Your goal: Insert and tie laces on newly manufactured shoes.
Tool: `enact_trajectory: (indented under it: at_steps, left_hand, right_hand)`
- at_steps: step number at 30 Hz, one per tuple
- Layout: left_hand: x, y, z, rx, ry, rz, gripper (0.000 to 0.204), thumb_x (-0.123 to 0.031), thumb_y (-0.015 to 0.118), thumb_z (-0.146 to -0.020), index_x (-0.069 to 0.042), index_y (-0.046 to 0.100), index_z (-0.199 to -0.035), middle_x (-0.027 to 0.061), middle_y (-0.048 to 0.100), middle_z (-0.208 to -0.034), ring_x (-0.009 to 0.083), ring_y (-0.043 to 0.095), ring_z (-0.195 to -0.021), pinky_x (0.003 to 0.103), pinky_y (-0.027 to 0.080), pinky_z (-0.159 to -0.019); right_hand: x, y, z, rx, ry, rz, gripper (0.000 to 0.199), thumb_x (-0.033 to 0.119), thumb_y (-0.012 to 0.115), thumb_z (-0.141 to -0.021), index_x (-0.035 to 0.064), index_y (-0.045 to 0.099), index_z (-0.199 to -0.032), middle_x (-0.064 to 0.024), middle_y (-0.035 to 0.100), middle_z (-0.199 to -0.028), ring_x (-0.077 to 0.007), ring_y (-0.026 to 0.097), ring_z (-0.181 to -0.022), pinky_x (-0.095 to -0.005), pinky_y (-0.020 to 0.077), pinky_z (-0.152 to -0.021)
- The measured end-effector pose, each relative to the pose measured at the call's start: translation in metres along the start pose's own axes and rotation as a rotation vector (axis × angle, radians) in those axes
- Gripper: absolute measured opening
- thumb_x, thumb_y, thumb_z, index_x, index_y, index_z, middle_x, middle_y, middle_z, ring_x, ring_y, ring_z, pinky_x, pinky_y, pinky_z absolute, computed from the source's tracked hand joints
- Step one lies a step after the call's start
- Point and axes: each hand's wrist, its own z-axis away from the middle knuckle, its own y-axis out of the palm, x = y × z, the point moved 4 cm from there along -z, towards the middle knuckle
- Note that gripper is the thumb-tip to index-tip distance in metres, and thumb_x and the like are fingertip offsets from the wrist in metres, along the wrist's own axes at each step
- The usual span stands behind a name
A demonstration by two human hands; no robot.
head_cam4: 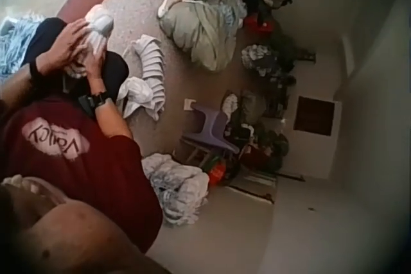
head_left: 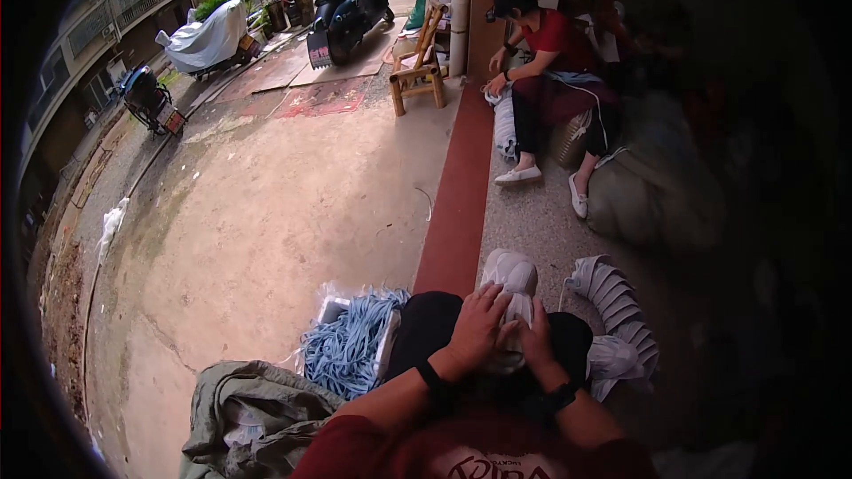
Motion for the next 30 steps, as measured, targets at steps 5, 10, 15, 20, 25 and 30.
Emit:
enact_trajectory:
  at_steps: [5, 10, 15, 20, 25, 30]
  left_hand:
    - [0.033, 0.040, 0.013, 0.010, -0.152, 0.060, 0.049, -0.024, 0.059, -0.076, -0.001, 0.048, -0.118, 0.0239, 0.044, -0.123, 0.0404, 0.042, -0.114, 0.045, 0.036, -0.092]
    - [0.026, 0.042, 0.012, 0.054, -0.160, 0.091, 0.052, -0.024, 0.058, -0.077, -0.002, 0.045, -0.122, 0.0230, 0.042, -0.125, 0.0410, 0.038, -0.118, 0.046, 0.029, -0.100]
    - [0.028, 0.045, 0.016, 0.093, -0.184, 0.089, 0.053, -0.022, 0.058, -0.075, -0.003, 0.046, -0.122, 0.0218, 0.040, -0.129, 0.0386, 0.035, -0.122, 0.046, 0.028, -0.099]
    - [0.029, 0.049, 0.017, 0.113, -0.193, 0.100, 0.054, -0.023, 0.058, -0.074, -0.005, 0.046, -0.123, 0.0204, 0.039, -0.131, 0.0381, 0.034, -0.123, 0.046, 0.026, -0.101]
    - [0.031, 0.049, 0.014, 0.091, -0.200, 0.079, 0.053, -0.022, 0.058, -0.074, -0.004, 0.046, -0.122, 0.0201, 0.041, -0.129, 0.0379, 0.036, -0.122, 0.046, 0.026, -0.101]
    - [0.033, 0.049, 0.010, 0.051, -0.171, 0.055, 0.052, -0.022, 0.057, -0.073, -0.004, 0.047, -0.121, 0.0200, 0.042, -0.128, 0.0383, 0.037, -0.121, 0.046, 0.027, -0.102]
  right_hand:
    - [-0.016, 0.002, 0.005, -0.078, 0.078, 0.219, 0.051, 0.020, 0.049, -0.089, -0.0086, 0.033, -0.127, -0.0287, 0.039, -0.128, -0.0400, 0.038, -0.119, -0.0409, 0.0301, -0.101]
    - [-0.021, -0.003, 0.012, -0.143, -0.030, 0.205, 0.051, 0.020, 0.048, -0.089, -0.0098, 0.033, -0.127, -0.0302, 0.038, -0.128, -0.0417, 0.037, -0.120, -0.0419, 0.0271, -0.103]
    - [-0.020, 0.000, 0.019, -0.158, -0.016, 0.250, 0.052, 0.021, 0.048, -0.089, -0.0096, 0.033, -0.127, -0.0311, 0.038, -0.127, -0.0431, 0.037, -0.119, -0.0430, 0.0269, -0.103]
    - [-0.017, 0.001, 0.020, -0.191, -0.007, 0.300, 0.052, 0.023, 0.048, -0.089, -0.0104, 0.034, -0.126, -0.0326, 0.038, -0.126, -0.0452, 0.037, -0.118, -0.0447, 0.0265, -0.103]
    - [-0.016, 0.005, 0.016, -0.181, -0.025, 0.313, 0.052, 0.024, 0.047, -0.088, -0.0105, 0.034, -0.126, -0.0330, 0.037, -0.126, -0.0457, 0.037, -0.117, -0.0451, 0.0271, -0.102]
    - [-0.012, 0.008, 0.010, -0.198, -0.084, 0.255, 0.053, 0.024, 0.047, -0.089, -0.0106, 0.032, -0.126, -0.0326, 0.035, -0.127, -0.0456, 0.036, -0.117, -0.0452, 0.0279, -0.101]
